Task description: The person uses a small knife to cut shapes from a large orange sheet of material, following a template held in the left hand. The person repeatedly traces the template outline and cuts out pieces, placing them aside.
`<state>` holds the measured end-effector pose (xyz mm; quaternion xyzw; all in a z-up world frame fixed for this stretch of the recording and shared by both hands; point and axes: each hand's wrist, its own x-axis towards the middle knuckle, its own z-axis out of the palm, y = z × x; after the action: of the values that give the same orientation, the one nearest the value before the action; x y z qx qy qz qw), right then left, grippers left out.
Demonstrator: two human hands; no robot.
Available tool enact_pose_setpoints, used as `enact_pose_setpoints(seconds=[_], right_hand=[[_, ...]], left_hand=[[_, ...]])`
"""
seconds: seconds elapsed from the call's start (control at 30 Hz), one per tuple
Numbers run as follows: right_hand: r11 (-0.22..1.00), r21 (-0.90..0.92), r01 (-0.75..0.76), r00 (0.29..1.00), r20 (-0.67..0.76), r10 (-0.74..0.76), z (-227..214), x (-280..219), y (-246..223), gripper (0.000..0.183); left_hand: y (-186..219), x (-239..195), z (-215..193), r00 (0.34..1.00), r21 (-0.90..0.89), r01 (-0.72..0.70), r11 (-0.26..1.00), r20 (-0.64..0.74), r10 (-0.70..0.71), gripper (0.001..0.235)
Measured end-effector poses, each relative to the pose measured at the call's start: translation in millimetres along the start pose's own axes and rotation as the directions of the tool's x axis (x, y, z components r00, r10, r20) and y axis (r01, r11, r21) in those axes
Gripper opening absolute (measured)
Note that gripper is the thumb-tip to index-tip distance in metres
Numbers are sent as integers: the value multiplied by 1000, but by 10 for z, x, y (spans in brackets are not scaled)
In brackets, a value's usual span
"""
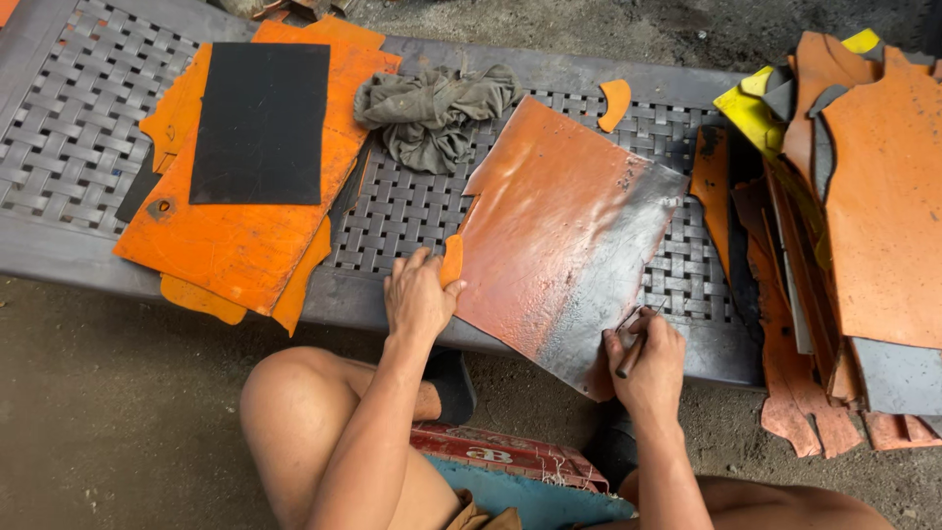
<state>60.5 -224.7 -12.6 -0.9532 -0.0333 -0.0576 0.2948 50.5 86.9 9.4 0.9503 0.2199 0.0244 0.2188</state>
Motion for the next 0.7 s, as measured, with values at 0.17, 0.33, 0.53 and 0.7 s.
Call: enact_pose_setpoints(seconds=[0.17,0.33,0.53,0.7], right_hand=[[991,2,133,988,-79,-133,18,-49,18,36],[985,-4,174,981,-88,-173,39,-93,53,32],[1000,16,24,999,23,-25,-59,-73,-56,35],[991,20,-135,986,97,133,-103,-90,-196,32]], left_hand=[[-83,-67,-260,992,7,127,992,21,-127,47],[-226,-125,-351,961,-142,265,954,123,-249,26],[-300,-128,-302,950,-243,303,921,146,-275,23],[-257,-116,-295,948,-290,310,905,162,-273,32]])
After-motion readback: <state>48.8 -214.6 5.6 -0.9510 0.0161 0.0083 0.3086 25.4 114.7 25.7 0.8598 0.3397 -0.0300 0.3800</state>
